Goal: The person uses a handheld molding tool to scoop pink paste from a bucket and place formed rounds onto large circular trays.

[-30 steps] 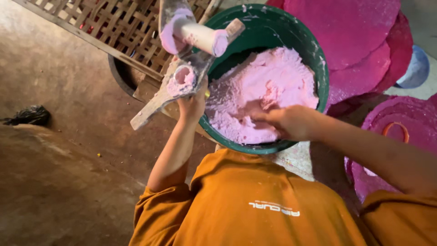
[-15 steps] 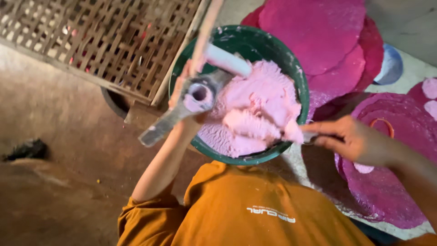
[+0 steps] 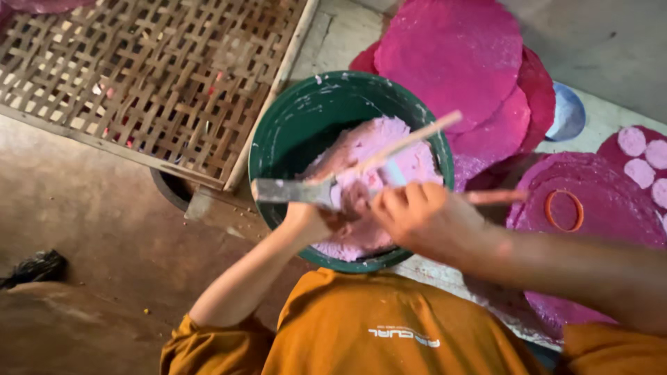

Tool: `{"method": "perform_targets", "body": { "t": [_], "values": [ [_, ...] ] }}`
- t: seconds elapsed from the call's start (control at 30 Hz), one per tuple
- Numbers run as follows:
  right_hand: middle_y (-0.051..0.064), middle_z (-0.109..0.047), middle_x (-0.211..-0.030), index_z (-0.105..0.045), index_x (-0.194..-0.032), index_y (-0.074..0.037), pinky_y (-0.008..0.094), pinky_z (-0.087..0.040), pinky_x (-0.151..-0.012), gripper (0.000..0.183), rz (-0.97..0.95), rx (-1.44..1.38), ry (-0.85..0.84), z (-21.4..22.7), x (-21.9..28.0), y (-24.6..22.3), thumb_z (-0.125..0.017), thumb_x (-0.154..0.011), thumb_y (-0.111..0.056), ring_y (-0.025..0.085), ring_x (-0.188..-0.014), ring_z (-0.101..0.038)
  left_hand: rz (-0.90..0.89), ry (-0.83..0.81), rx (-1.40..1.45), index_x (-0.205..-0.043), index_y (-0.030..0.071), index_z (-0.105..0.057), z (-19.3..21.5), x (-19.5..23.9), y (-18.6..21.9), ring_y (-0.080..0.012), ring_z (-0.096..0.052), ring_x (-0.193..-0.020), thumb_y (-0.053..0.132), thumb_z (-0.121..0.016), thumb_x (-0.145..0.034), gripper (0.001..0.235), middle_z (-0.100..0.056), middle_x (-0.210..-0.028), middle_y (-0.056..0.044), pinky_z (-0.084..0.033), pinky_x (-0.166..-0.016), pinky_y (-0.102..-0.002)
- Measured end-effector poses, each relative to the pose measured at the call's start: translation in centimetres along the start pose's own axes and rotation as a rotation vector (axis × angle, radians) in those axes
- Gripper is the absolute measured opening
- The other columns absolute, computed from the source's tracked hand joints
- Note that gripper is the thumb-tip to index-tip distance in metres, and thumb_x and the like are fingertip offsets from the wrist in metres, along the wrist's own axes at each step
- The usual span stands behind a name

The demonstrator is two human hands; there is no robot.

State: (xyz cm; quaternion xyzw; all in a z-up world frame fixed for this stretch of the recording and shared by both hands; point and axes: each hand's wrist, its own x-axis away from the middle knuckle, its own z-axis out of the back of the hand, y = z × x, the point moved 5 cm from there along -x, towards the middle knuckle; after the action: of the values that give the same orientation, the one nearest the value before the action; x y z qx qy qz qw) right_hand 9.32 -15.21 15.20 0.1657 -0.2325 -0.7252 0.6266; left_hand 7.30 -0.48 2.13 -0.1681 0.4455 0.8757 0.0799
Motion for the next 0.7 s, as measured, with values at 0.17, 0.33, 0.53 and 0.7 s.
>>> {"method": "perform_targets", "body": {
  "t": [0.17,0.33,0.53,0.7],
  "values": [
    [0.0,-0.059,-0.081,-0.065,-0.117,-0.014,0.032,-0.051,-0.052,0.034,-0.12,-0.215,-0.174,2.8,4.4,3.9,-0.061,-0.083,-0.018,0.016,-0.065,-0.064,0.028,0.004,-0.344,-0.134,0.016,-0.058,3.1,0.6,-2.2,-0.0321,-0.066,-0.114,0.043,-0.081,-0.071,0.072,-0.063,-0.139,-0.012,-0.055,-0.09,-0.041],
    [0.001,-0.062,-0.085,-0.065,-0.118,-0.014,0.032,-0.056,-0.055,0.035,-0.105,-0.207,-0.246,3.8,1.2,4.4,-0.061,-0.084,-0.018,0.018,-0.069,-0.068,0.033,-0.02,-0.301,-0.153,0.017,-0.044,3.7,-0.8,-0.6,-0.0276,-0.066,-0.115,0.04,-0.074,-0.084,0.079,-0.065,-0.134,-0.004,-0.057,-0.089,-0.04],
    [0.005,-0.063,-0.085,-0.063,-0.116,-0.005,0.033,-0.055,-0.055,0.033,-0.132,-0.208,-0.112,2.8,0.3,1.0,-0.06,-0.086,-0.017,0.021,-0.068,-0.068,0.107,0.105,-0.472,-0.142,0.013,-0.056,3.4,-1.0,-1.4,-0.0415,-0.064,-0.109,0.04,-0.083,-0.061,0.09,-0.066,-0.129,-0.015,-0.055,-0.079,-0.051],
    [0.012,-0.059,-0.088,-0.054,-0.149,-0.007,0.039,-0.054,-0.062,0.074,-0.465,-0.589,-0.045,4.8,3.1,4.7,-0.059,-0.076,0.006,0.026,-0.068,-0.063,0.1,0.361,0.067,-0.119,0.012,-0.066,5.4,-0.6,-2.4,-0.0225,-0.066,-0.098,0.012,-0.071,-0.091,0.028,-0.068,-0.11,-0.009,-0.055,-0.095,-0.034]
  ]
}}
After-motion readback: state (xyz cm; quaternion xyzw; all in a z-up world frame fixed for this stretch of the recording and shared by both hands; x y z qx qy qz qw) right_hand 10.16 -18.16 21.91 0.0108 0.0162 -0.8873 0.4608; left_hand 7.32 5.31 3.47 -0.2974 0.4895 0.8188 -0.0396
